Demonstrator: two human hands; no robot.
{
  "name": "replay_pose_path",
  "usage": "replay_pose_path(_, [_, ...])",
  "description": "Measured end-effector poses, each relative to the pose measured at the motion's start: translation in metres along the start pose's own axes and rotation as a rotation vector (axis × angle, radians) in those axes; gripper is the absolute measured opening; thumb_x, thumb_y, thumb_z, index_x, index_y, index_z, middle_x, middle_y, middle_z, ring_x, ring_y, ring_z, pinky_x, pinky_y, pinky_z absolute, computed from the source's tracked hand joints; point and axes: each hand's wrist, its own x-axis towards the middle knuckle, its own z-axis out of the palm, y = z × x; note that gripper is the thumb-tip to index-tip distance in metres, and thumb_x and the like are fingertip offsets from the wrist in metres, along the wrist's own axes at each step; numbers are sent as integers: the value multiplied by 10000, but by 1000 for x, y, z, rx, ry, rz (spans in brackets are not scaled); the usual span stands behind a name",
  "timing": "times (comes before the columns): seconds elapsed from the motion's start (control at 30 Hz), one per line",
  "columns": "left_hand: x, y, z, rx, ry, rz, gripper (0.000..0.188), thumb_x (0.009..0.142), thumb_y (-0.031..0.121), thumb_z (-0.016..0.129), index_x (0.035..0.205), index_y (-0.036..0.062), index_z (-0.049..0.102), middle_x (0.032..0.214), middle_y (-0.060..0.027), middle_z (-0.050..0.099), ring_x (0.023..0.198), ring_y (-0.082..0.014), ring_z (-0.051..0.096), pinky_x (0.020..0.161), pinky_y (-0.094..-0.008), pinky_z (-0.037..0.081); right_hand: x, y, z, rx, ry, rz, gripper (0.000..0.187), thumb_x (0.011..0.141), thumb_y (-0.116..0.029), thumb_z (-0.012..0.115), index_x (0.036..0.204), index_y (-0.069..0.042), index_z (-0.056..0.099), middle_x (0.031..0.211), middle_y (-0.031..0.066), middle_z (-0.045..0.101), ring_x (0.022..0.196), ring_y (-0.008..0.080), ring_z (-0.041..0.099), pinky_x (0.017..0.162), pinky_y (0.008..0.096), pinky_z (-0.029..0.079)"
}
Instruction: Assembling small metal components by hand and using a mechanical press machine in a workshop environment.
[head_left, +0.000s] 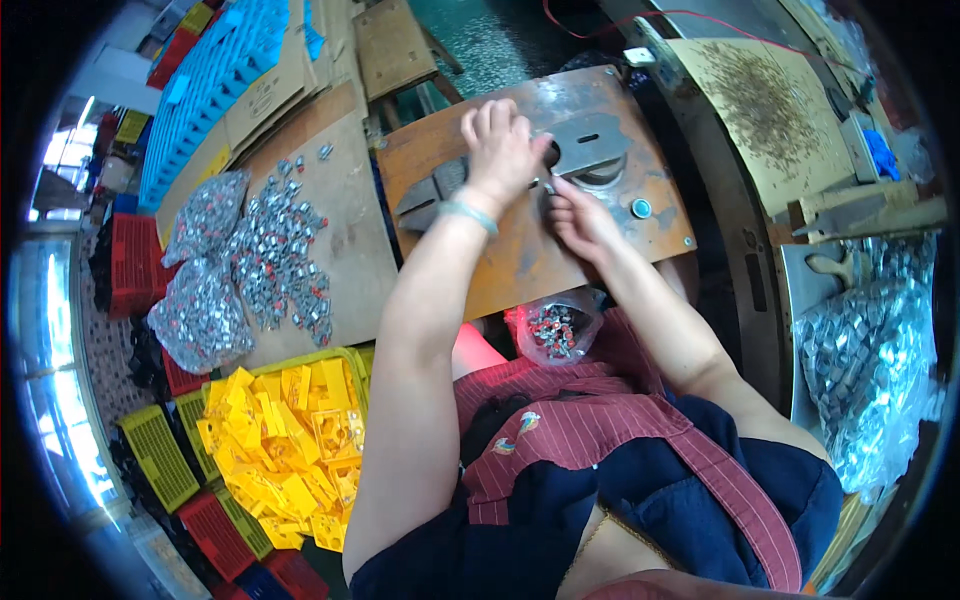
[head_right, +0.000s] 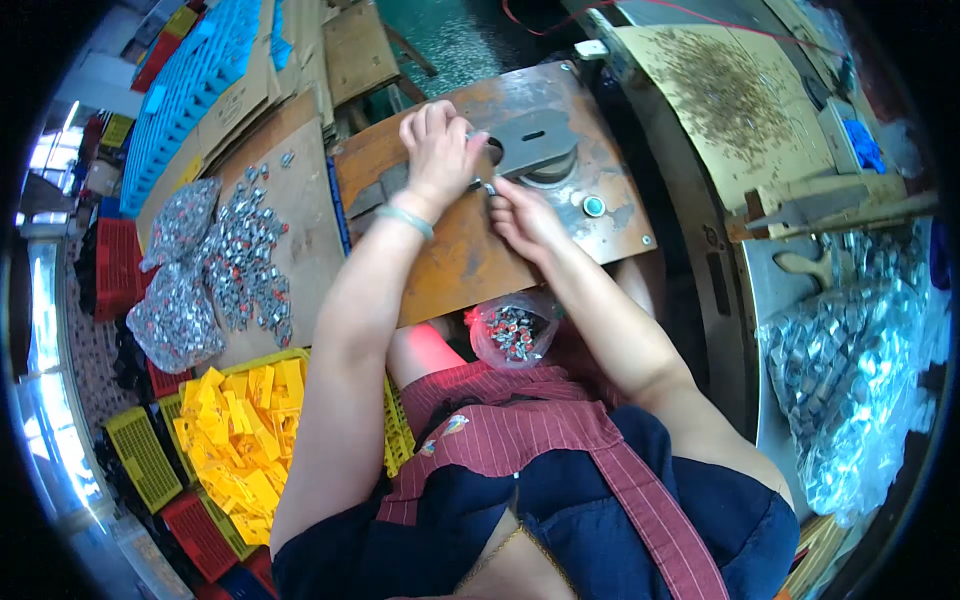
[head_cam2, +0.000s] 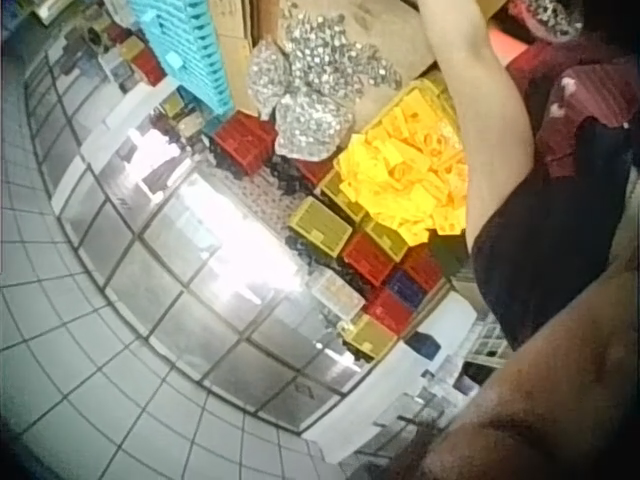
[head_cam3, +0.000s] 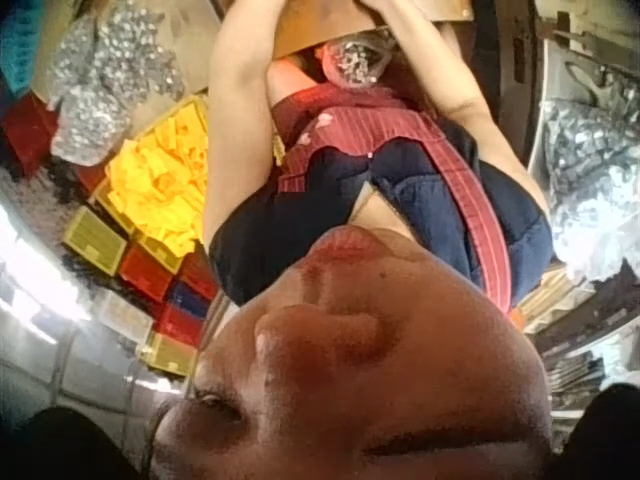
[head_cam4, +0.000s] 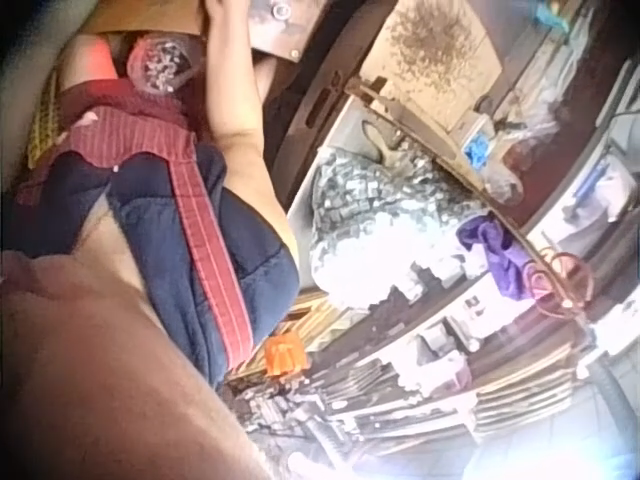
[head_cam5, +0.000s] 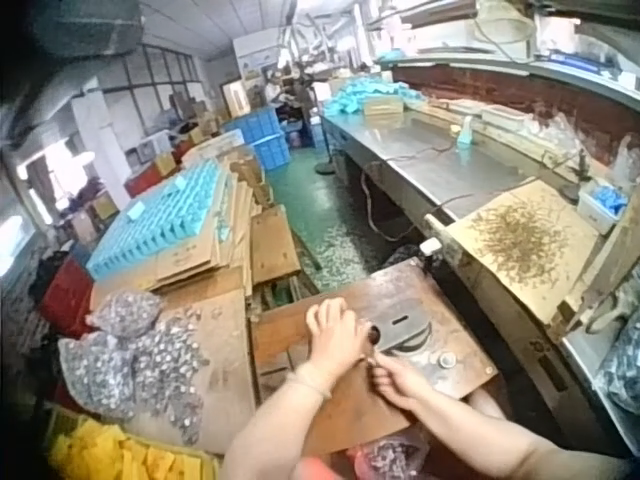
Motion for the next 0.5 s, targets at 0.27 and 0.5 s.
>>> replay_pose_path(0.27, [-195, 6, -114, -241, -283, -162, 559, 810, 340, 662, 1293, 92, 526, 1220, -136, 522, 1163, -333, 487, 966, -530, 350, -103, 53, 48, -1129, -258, 583, 106, 832, -41, 584, 925, -77, 546, 827, 35, 603, 740, 149, 611, 632, 297, 505])
replay_pose_path(0.5, [-288, -111, -243, 464, -471, -866, 312, 821, 331, 671, 1003, 82, 620, 977, -159, 667, 1048, -349, 586, 869, -535, 418, -55, 132, 125, -1986, -600, 54, 265, 781, -144, 616, 1028, -53, 593, 880, 203, 650, 852, 407, 631, 714, 512, 509])
